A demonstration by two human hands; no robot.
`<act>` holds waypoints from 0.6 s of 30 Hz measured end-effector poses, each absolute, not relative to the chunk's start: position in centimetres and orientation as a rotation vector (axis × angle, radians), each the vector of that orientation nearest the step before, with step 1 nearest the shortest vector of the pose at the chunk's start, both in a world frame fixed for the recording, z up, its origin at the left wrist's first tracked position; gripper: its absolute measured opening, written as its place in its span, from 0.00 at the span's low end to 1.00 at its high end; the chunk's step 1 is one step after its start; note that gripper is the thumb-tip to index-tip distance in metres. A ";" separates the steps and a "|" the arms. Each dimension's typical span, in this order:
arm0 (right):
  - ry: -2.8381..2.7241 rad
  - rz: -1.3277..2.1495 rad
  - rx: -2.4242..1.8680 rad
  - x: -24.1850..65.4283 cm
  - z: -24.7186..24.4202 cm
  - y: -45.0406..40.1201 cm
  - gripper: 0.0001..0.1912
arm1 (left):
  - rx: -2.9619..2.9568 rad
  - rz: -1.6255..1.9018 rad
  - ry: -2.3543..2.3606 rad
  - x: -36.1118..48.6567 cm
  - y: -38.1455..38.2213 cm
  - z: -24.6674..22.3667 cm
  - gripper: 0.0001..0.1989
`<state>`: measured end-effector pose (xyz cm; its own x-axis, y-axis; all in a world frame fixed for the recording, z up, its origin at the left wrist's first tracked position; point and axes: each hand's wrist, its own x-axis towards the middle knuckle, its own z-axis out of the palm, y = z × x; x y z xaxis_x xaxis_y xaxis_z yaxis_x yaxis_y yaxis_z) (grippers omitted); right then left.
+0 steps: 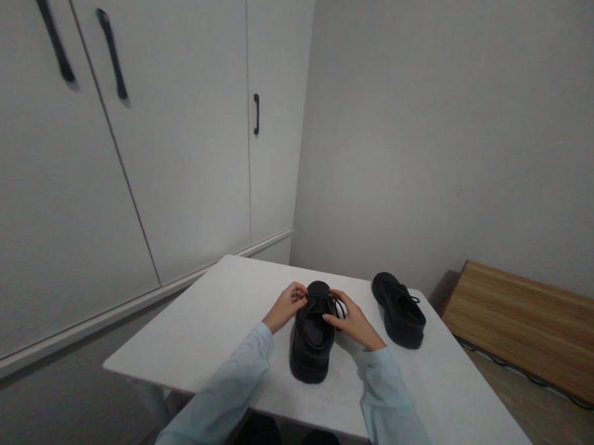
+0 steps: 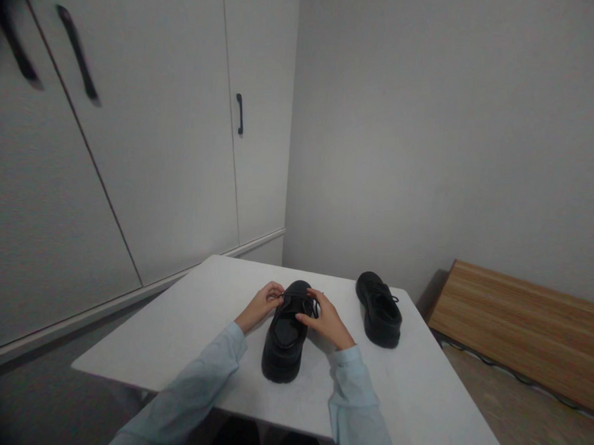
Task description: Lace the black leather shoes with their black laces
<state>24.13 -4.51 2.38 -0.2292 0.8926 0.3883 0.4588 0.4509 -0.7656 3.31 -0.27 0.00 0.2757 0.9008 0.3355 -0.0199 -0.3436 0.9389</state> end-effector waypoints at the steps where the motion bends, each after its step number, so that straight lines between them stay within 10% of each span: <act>1: -1.854 0.645 -1.141 24.1 2.4 -4.5 0.31 | 1.603 1.227 0.835 3.3 -0.2 -0.1 0.09; 18: -1.858 0.666 -1.149 24.0 2.5 -4.6 0.30 | 1.551 1.398 0.939 2.9 0.6 -0.5 0.09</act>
<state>24.04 -4.58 2.51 -0.2356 0.8975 0.3728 0.4568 0.4408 -0.7727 2.93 0.60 -0.47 0.1026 0.9204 0.3772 0.0013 -0.3793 0.9253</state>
